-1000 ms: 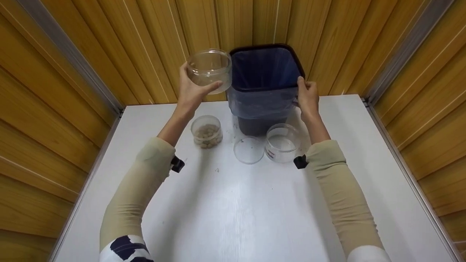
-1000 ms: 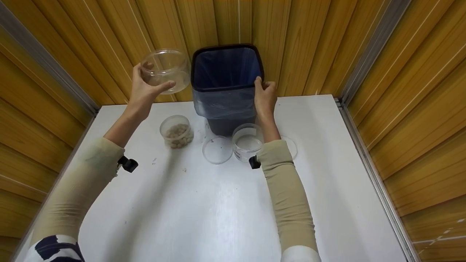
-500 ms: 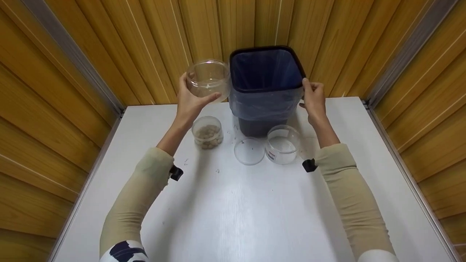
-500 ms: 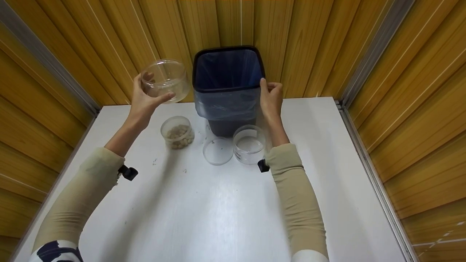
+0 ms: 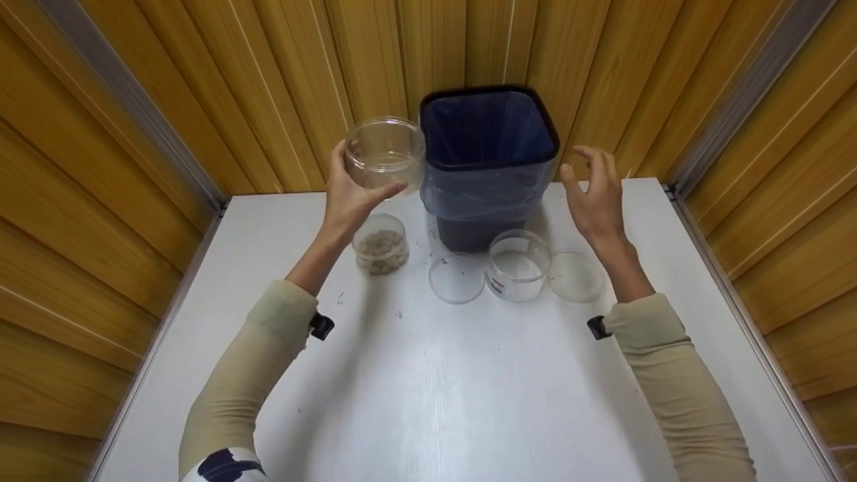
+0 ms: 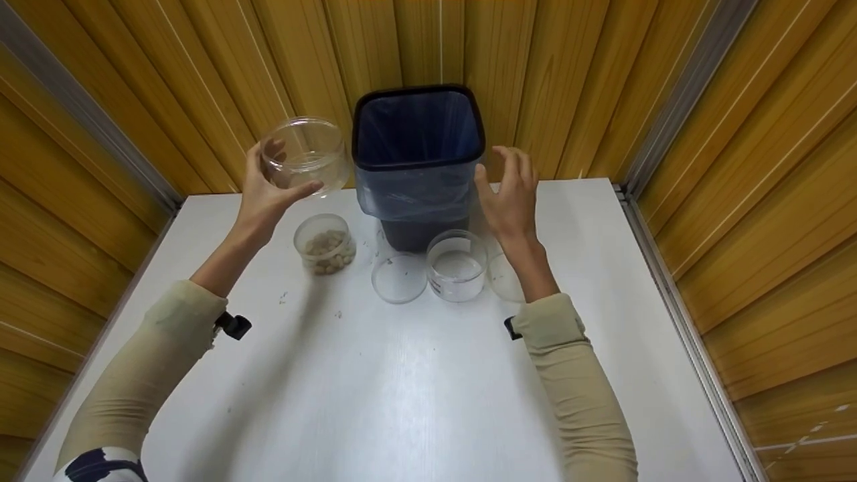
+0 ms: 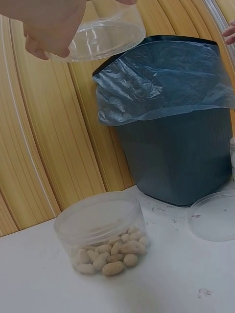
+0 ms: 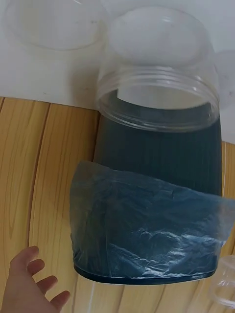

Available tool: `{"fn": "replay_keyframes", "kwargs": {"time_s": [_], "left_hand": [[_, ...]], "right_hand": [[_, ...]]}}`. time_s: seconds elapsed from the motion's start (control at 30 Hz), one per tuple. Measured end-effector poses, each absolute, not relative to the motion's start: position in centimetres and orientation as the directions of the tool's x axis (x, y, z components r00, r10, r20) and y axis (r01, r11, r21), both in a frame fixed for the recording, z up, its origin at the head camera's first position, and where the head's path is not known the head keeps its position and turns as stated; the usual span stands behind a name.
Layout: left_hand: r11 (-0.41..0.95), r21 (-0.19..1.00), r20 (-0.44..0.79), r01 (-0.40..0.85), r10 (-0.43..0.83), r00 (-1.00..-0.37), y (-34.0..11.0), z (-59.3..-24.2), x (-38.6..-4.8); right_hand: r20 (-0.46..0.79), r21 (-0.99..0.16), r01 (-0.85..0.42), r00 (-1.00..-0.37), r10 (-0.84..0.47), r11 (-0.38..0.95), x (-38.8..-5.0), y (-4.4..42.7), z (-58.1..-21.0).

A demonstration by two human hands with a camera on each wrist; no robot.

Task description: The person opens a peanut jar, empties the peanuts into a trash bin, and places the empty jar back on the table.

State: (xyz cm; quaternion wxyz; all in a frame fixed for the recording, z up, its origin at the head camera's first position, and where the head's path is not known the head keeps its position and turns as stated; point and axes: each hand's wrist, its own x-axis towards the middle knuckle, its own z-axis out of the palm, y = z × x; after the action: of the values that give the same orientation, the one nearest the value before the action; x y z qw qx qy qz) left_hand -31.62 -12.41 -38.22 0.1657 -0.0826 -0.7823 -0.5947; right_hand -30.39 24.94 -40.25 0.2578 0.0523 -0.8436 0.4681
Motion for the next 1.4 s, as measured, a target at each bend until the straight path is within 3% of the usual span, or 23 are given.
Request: {"fn": "replay_keyframes", "kwargs": {"time_s": [0.37, 0.73, 1.4], "left_hand": [[0.317, 0.886, 0.377, 0.338, -0.069, -0.924, -12.8, -39.1, -30.9], [0.306, 0.907, 0.326, 0.288, -0.078, -0.942, -13.3, -39.3, -29.7], [0.306, 0.901, 0.337, 0.307, -0.046, -0.941, -13.8, -41.3, -29.6]], "right_hand": [[0.521, -0.642, -0.381, -0.853, 0.015, 0.665, -28.3, 24.6, -41.8], [0.557, -0.581, -0.441, -0.828, -0.061, 0.684, -26.8, 23.8, -43.5], [0.500, -0.593, -0.434, -0.859, -0.112, 0.678, -24.9, 22.6, -45.5]]}}
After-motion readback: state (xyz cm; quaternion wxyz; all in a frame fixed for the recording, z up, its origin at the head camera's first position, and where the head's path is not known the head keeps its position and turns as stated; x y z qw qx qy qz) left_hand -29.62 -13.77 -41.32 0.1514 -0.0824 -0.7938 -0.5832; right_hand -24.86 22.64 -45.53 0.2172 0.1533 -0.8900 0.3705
